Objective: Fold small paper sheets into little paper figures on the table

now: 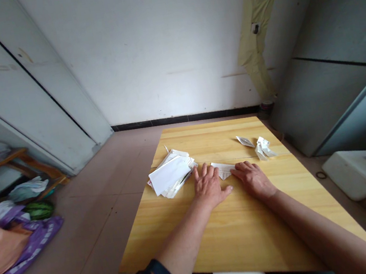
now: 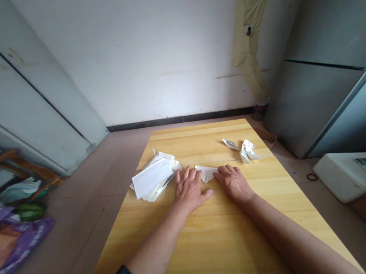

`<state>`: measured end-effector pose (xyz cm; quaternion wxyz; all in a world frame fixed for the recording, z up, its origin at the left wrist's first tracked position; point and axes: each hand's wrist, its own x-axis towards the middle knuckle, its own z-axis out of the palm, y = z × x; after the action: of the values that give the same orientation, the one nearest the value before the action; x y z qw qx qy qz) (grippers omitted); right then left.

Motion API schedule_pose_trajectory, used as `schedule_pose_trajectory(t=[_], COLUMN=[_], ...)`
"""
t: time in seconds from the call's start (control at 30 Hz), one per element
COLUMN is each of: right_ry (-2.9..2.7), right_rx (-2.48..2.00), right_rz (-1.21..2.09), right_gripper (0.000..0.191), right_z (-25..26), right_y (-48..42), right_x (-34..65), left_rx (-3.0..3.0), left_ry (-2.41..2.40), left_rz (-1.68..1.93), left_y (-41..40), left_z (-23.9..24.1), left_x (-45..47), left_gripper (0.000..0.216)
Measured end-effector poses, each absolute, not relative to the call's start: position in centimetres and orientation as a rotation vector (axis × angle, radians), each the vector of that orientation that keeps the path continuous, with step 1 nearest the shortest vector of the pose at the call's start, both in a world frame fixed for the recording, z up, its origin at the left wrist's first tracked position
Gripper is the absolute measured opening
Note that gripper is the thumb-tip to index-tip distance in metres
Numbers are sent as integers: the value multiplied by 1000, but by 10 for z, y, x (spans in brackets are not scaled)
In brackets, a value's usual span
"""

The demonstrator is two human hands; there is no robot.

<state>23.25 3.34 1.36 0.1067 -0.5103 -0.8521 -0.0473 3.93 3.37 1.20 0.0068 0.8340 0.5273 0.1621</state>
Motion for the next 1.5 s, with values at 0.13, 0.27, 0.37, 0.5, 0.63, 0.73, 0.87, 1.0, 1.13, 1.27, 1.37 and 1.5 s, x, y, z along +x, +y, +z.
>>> schedule_pose_trajectory(t=[0.13,0.27,0.37,0.5,0.63,0.73,0.87,1.0,1.13,1.27,1.37,1.5], right_ry=[-2483,-2456,-2424,-2315,-2293,-2289,-2248,-2173,-2106,-2092,-2087,-2175], right_rx=[-1491,-1496,-1540,-1673,-1873,-1972,-2044,-2057,-2026,-1966,-1790,-1348], right_rz=[-151,-136,-79,35,30,60,156,276,336,354,372,216], right_gripper=[22,24,23,28,22,19,18,16,13,7,7,10], right_z=[10,8,9,17,27,33,37,35,33,30,27,28], right_y=[33,33,36,47,55,58,64,72,76,76,76,73], right_x=[233,239,240,231,212,201,197,200,200,200,202,205], left_rx=[2580,2551,2547,2559,2575,2562,2496,2468,2459,2427,2401,2318], left_ry=[1692,1716,1710,1704,1703,1721,1777,1800,1784,1761,1697,1589], left_rz=[467,450,468,507,539,577,659,717,777,873,1025,1245], left_y=[34,34,35,35,34,34,37,42,45,48,50,53], left_z=[13,13,10,7,8,11,14,13,9,5,2,3], left_x=[38,40,41,40,40,38,35,32,31,31,30,28], left_gripper=[71,73,73,71,69,63,45,42,54,66,69,62])
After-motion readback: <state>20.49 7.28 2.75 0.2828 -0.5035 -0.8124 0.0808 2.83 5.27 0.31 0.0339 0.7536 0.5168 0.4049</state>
